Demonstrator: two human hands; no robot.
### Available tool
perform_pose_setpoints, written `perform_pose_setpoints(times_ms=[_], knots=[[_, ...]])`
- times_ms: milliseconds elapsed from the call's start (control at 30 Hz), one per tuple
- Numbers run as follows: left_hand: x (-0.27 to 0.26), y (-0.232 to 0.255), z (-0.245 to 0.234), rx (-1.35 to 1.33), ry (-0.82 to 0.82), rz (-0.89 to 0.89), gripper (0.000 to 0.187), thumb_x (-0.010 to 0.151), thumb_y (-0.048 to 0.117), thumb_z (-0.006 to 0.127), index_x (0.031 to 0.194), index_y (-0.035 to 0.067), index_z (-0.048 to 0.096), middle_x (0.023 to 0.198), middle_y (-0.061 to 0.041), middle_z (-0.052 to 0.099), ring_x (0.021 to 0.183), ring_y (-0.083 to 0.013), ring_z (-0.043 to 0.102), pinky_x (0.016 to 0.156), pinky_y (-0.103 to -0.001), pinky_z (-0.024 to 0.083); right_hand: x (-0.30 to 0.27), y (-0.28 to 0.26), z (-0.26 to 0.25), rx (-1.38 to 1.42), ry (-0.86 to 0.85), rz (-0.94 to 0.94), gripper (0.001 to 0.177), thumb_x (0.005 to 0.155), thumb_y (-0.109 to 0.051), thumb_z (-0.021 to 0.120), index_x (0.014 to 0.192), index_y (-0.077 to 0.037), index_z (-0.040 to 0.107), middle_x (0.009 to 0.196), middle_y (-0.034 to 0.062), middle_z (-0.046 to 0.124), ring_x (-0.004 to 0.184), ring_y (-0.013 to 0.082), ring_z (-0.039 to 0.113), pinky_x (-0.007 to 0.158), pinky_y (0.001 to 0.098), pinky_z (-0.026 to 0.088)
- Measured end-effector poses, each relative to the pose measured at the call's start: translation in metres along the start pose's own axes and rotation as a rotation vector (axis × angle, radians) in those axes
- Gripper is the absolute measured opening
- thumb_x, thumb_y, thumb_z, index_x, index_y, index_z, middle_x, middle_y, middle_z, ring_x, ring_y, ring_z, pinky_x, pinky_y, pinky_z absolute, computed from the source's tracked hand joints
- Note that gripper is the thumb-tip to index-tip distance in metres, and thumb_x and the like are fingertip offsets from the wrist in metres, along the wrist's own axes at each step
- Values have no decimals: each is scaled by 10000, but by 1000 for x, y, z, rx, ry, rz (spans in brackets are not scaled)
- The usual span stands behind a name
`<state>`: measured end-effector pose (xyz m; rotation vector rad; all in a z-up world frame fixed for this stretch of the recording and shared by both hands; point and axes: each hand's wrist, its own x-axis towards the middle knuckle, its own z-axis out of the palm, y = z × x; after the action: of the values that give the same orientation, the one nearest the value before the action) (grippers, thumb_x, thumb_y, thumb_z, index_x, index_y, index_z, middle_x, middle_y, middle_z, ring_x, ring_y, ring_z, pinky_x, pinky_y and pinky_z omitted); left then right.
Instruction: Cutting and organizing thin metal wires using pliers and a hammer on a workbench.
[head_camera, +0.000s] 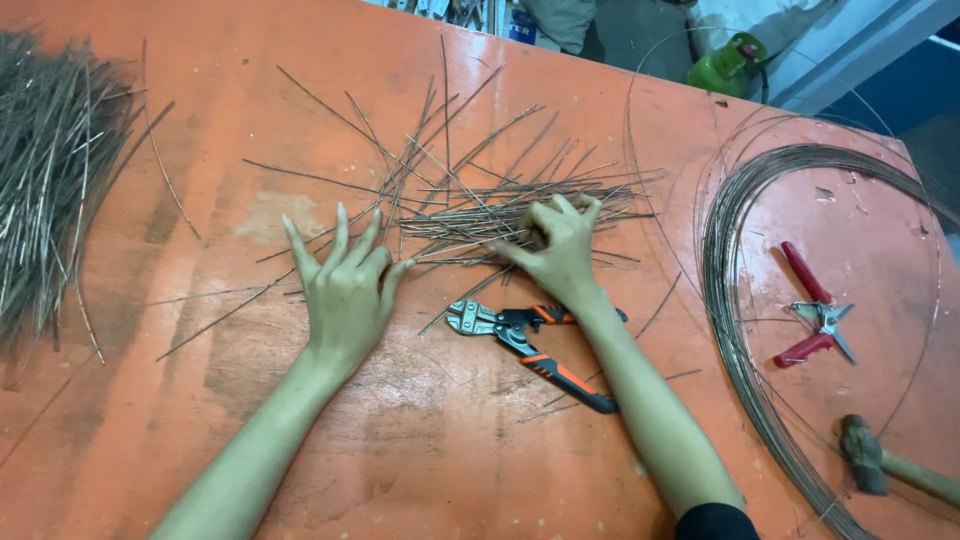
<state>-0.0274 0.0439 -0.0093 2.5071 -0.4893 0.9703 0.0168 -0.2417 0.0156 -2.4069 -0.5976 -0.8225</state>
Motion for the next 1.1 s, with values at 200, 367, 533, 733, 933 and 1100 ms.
perform_pose_setpoints(times_ms=[200,367,533,733,933,1100], knots=[[3,5,-7,-14,-4,15,282,999,350,712,843,117,688,1291,-83,761,1301,-441,637,1155,-798,102,-4,9,1,66,30,38,514,738,-612,886,644,-236,549,505,-53,402,589,197,510,842,387,309],[2,4,-5,-2,-1,28,295,1004,368,698,847,119,682,1295,-79,757,1291,-426,645,1164,-788,114,-5,15,5,94,10,26,516,743,-580,893,652,-212,543,509,-34,406,596,206,524,870,392,307],[0,0,-1,-3,-22,-10,301,995,378,708,827,128,687,1265,-84,765,1253,-412,668,1176,-749,141,-1,-2,-1,51,-5,-1,466,793,-491,886,715,-155,572,534,24,451,637,250,538,859,440,310],[2,-3,-2,-50,-49,-55,360,1023,407,673,822,108,674,1256,-108,761,1256,-418,659,1176,-714,178,0,-3,0,-32,9,-65,374,821,-471,870,781,-207,609,609,-19,528,720,204,555,879,444,308],[3,-6,-3,-56,-65,-58,384,1026,415,663,813,97,658,1231,-115,768,1242,-404,672,1192,-673,179,-2,6,2,-31,17,-150,208,940,-373,782,898,-200,676,769,-10,628,860,201,589,956,455,306],[-1,-13,2,-60,-27,-50,360,1014,413,677,822,111,643,1236,-92,766,1235,-365,681,1192,-621,226,-2,8,1,27,-3,-157,77,964,-249,768,969,-189,719,836,-7,685,894,195,623,978,417,336]])
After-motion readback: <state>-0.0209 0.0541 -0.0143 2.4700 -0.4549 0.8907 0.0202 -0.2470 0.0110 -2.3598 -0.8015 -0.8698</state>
